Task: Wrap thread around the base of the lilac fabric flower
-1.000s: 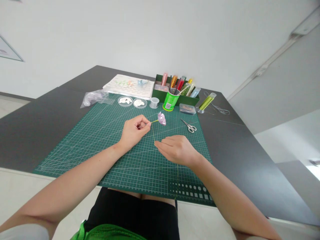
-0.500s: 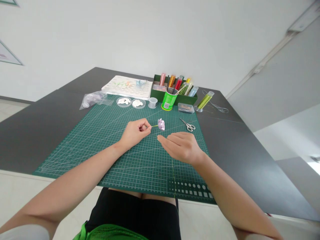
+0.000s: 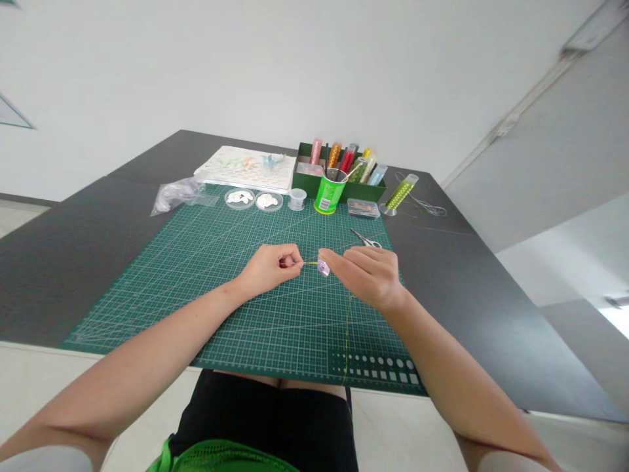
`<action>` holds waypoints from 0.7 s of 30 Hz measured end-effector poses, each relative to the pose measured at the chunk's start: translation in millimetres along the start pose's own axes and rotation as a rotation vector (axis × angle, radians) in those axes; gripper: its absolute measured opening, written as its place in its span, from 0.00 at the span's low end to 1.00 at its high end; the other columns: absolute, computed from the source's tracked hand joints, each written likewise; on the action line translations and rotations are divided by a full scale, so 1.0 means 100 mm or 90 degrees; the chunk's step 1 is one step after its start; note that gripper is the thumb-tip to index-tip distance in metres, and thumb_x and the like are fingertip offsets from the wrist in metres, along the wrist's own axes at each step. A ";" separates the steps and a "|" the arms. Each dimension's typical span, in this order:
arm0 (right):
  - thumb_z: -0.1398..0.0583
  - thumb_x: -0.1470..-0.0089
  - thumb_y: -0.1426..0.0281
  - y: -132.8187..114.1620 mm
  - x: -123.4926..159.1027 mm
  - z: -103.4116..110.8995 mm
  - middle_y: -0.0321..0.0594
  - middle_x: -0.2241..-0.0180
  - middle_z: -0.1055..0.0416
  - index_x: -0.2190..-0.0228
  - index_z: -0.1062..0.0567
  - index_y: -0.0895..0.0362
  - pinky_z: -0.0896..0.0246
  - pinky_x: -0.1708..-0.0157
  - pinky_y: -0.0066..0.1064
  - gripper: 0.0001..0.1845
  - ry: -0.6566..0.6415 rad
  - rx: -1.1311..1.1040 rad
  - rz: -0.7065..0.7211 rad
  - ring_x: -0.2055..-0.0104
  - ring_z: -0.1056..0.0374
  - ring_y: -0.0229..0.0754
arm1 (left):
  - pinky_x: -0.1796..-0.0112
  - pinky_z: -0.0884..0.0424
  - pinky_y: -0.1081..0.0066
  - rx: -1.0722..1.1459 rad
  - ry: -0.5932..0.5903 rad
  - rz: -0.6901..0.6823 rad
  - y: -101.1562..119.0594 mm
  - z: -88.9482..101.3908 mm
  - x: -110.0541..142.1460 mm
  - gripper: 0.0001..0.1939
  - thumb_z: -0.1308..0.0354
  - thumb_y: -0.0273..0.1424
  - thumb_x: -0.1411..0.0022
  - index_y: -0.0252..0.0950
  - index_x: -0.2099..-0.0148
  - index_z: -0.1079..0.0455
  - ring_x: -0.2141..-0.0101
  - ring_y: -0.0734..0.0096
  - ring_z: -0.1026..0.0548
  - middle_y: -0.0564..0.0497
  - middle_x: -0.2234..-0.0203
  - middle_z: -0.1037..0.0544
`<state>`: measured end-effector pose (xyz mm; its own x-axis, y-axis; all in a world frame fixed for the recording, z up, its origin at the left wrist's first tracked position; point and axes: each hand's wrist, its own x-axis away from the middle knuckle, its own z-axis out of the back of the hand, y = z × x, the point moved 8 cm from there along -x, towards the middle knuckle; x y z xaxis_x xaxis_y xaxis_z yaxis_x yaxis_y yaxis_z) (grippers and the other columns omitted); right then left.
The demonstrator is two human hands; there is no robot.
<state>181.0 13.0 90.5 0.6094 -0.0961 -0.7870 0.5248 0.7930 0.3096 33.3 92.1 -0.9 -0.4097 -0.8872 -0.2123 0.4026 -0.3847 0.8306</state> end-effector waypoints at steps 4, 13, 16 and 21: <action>0.38 0.37 0.79 0.03 0.01 -0.02 0.27 0.82 0.38 0.59 0.23 0.61 0.50 0.79 0.28 0.06 0.002 0.006 -0.002 0.79 0.44 0.31 | 0.74 0.42 0.77 0.014 -0.030 0.005 0.00 -0.05 0.02 0.06 0.41 0.29 0.42 0.35 0.72 0.29 0.80 0.80 0.38 0.60 0.84 0.34; 0.38 0.38 0.79 0.13 0.05 -0.03 0.28 0.81 0.34 0.59 0.22 0.59 0.46 0.78 0.27 0.06 0.018 -0.034 -0.046 0.80 0.40 0.30 | 0.75 0.43 0.77 0.033 -0.035 0.021 -0.01 -0.08 0.03 0.05 0.41 0.30 0.43 0.35 0.71 0.28 0.80 0.80 0.38 0.60 0.83 0.33; 0.38 0.36 0.77 0.11 0.00 -0.03 0.29 0.80 0.31 0.61 0.22 0.59 0.44 0.77 0.25 0.04 -0.006 -0.094 -0.077 0.79 0.38 0.30 | 0.74 0.42 0.77 0.029 0.026 0.042 -0.05 0.02 -0.01 0.05 0.41 0.29 0.44 0.35 0.72 0.29 0.80 0.79 0.38 0.60 0.84 0.33; 0.43 0.32 0.75 -0.04 -0.01 -0.20 0.32 0.78 0.28 0.64 0.20 0.58 0.46 0.77 0.25 0.11 -0.160 -0.228 -0.096 0.78 0.37 0.30 | 0.76 0.43 0.76 0.059 0.098 0.081 -0.13 0.16 -0.05 0.07 0.41 0.31 0.43 0.35 0.73 0.30 0.81 0.79 0.39 0.60 0.85 0.34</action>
<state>166.5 22.6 79.2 0.6907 -0.3343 -0.6413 0.4075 0.9125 -0.0368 16.7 105.4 -2.2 -0.2280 -0.9583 -0.1725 0.3630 -0.2481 0.8982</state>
